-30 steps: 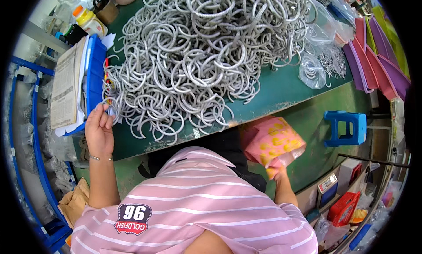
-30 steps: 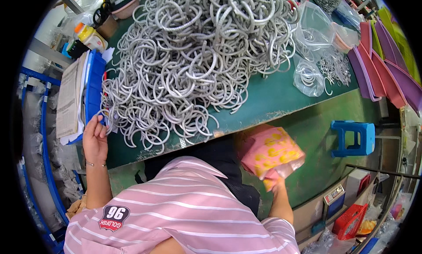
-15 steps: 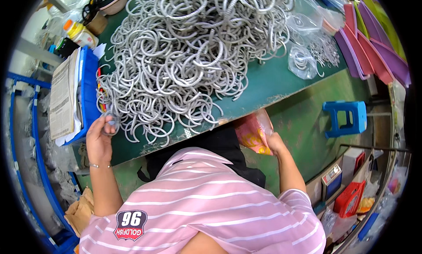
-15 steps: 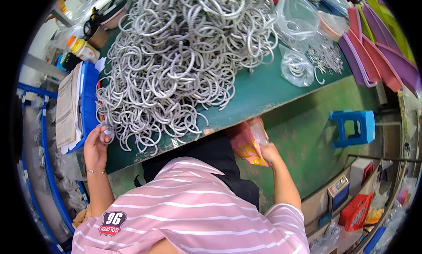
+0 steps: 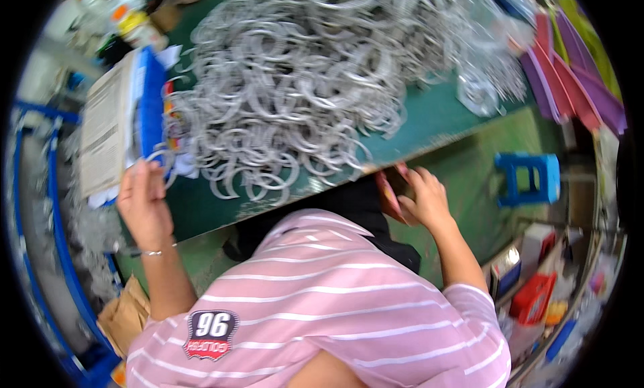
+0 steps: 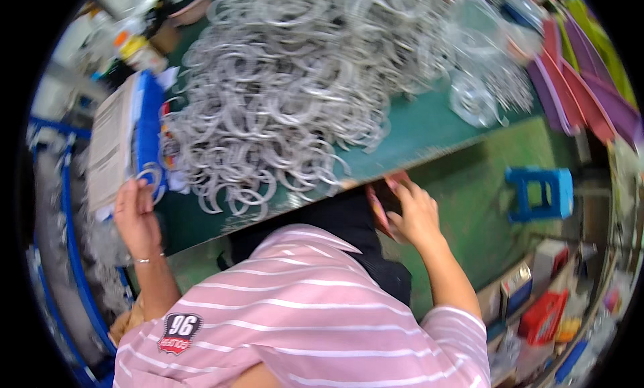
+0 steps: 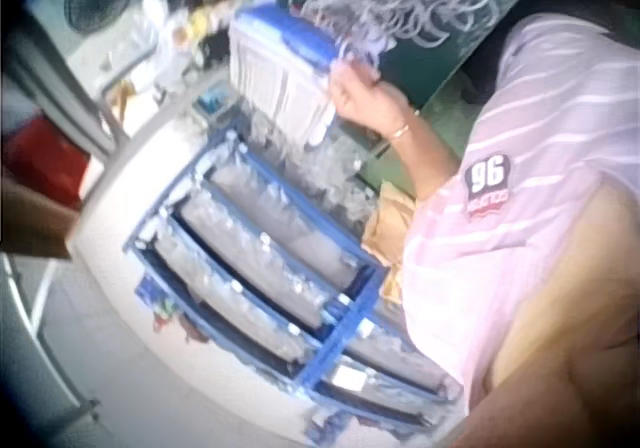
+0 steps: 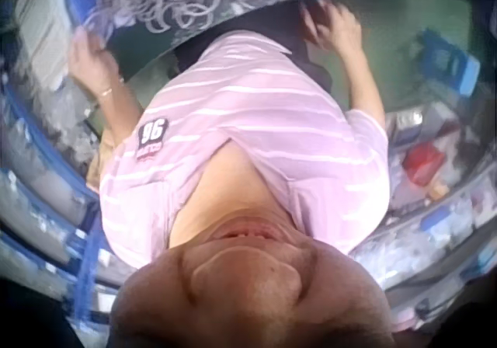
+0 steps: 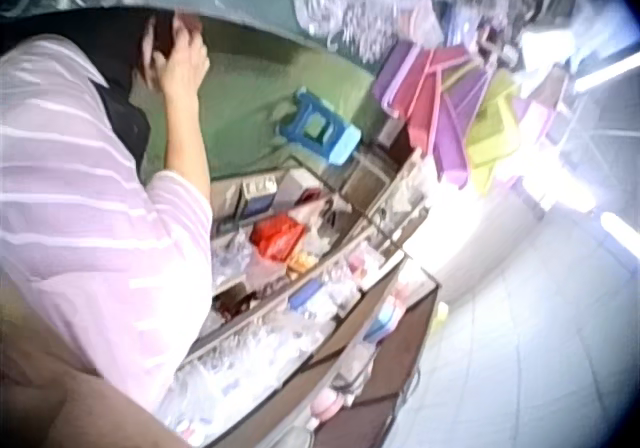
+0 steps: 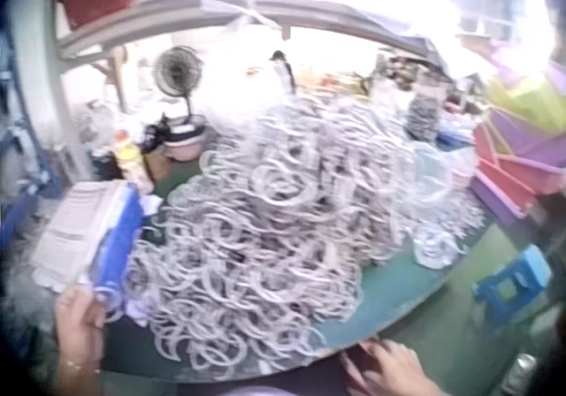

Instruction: The person sorts grey rubber rings from a pile on a table, picking them up by hand and stacking them together before placing them into a container.

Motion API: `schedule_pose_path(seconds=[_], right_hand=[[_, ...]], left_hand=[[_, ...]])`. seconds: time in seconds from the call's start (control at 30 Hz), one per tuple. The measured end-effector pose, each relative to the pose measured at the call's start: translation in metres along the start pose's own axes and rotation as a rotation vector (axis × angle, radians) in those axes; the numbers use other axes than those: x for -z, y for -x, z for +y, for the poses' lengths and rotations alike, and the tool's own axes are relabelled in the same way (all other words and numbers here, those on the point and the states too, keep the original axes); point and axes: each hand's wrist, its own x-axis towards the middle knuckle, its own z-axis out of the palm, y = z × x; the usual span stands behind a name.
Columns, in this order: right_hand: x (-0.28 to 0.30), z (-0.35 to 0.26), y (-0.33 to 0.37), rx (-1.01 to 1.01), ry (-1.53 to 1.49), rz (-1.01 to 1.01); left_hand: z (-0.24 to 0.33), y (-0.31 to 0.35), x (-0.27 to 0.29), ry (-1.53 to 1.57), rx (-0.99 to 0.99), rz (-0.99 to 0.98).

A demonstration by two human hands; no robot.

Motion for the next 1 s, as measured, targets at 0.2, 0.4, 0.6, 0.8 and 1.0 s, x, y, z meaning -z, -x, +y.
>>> schedule_pose_path(seconds=[0.2,0.4,0.6,0.8,1.0], right_hand=[[0.057,-0.071,-0.019,0.228,-0.411,-0.107],[0.056,-0.18,-0.067,0.948,-0.29,0.042],[0.034,-0.257,-0.112,1.133,-0.024,0.098],[0.03,-0.262,-0.139,1.186,-0.185,0.014],[0.025,-0.268,-0.126,1.03,-0.304,0.123]], left_hand=[[0.0,0.014,0.011,0.375,0.203,-0.068],[-0.018,0.03,0.012,0.325,0.326,-0.116],[-0.021,0.053,0.023,0.109,0.339,-0.201],[-0.032,0.057,0.021,-0.474,0.141,-0.16],[-0.053,0.039,0.008,-0.778,-0.298,-0.041]])
